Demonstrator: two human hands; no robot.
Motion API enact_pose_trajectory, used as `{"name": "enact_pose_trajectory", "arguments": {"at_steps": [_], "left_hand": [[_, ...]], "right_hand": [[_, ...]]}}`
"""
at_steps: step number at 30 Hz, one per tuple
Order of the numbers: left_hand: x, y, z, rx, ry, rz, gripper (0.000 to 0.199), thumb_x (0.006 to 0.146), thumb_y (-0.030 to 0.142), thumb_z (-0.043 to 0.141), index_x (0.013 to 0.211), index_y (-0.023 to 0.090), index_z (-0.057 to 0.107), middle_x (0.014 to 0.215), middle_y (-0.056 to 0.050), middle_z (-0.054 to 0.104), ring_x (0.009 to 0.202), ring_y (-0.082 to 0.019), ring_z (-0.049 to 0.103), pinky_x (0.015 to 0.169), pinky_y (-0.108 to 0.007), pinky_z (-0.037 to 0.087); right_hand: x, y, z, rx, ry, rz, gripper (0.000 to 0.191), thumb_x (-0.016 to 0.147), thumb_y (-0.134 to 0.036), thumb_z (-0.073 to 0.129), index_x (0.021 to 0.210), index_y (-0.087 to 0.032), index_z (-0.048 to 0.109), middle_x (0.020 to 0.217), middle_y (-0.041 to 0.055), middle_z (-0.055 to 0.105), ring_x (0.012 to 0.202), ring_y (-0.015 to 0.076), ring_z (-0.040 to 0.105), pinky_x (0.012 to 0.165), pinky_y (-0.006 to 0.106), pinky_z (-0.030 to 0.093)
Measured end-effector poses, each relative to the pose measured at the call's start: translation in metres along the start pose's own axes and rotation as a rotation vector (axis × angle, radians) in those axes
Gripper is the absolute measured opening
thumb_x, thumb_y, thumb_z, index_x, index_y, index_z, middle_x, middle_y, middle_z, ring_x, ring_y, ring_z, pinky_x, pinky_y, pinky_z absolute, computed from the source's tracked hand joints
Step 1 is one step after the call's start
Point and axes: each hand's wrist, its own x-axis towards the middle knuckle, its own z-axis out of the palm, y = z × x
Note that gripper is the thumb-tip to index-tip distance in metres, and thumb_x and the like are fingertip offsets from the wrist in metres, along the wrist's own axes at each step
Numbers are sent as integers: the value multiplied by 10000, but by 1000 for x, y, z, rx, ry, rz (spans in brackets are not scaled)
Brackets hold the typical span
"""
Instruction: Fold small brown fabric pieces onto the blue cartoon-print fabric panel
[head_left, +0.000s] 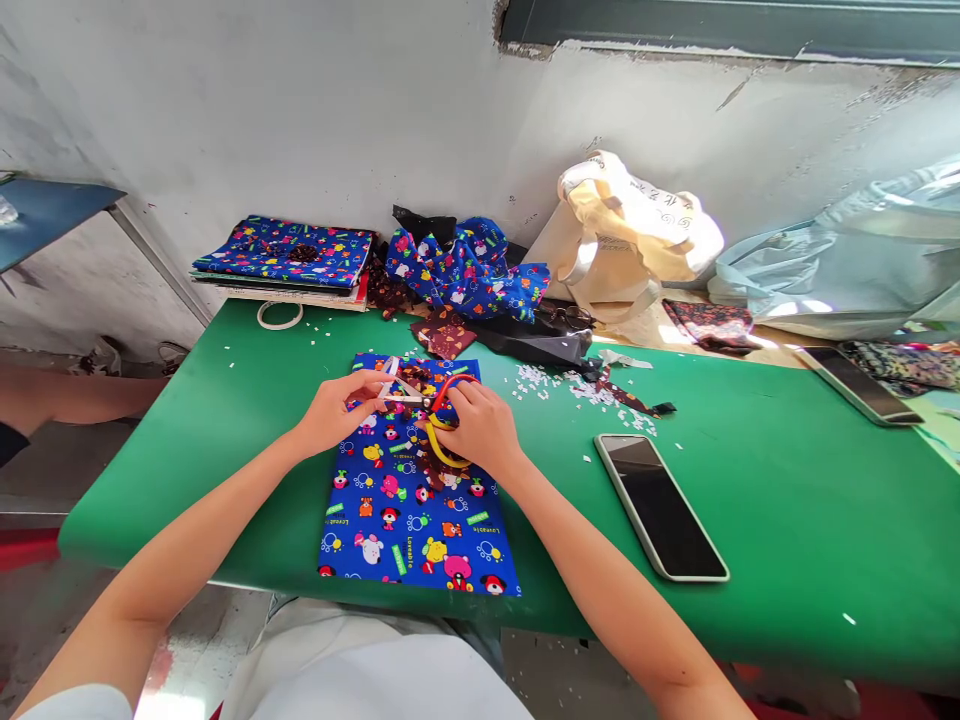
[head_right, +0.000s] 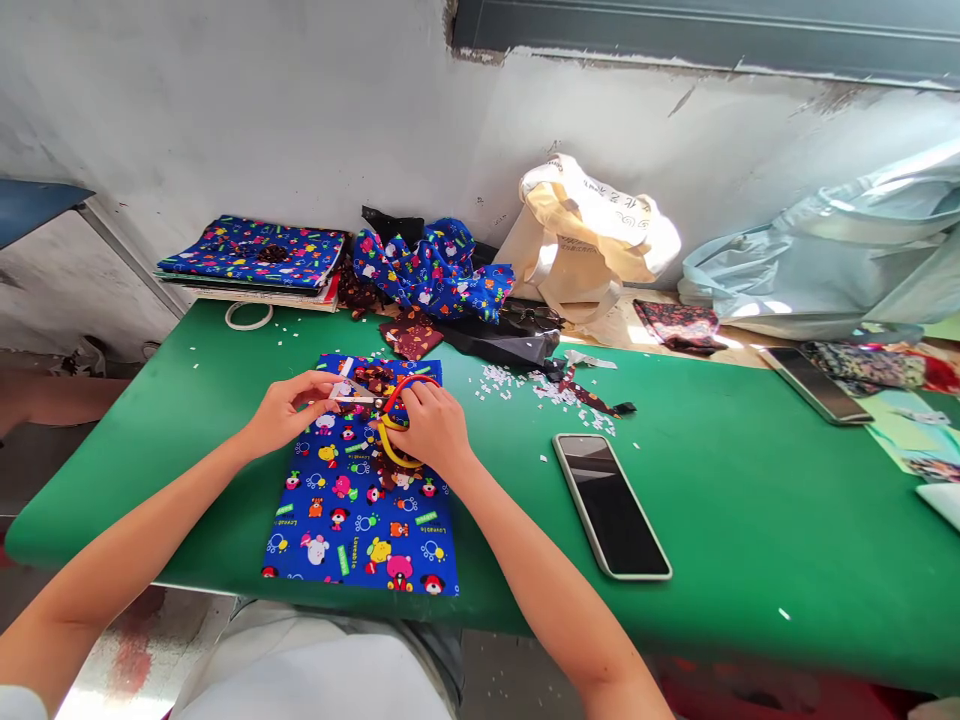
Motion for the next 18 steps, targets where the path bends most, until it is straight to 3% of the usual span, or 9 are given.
{"name": "enact_pose_trajectory", "arguments": {"at_steps": [8,18], "left_hand": [[0,-1,1,23,-3,11,330,822,298,575,1135,194,599,881,-19,674,791,-147,684,817,-264,539],[1,-4,2,-2,-5,12,311,825,295,573,1123,207,589,847,-4,666,762,-140,682,779,-262,548]], "right_hand": [[0,4,5,-29,-26,-1,321,811,-457,512,740,-163,620,766,77,658,764,189,593,667,271,362],[0,3,2,-30,-62,11,385,812,-517,510,657,-177,603,676,57,642,661,150,577,554,247,275]]}}
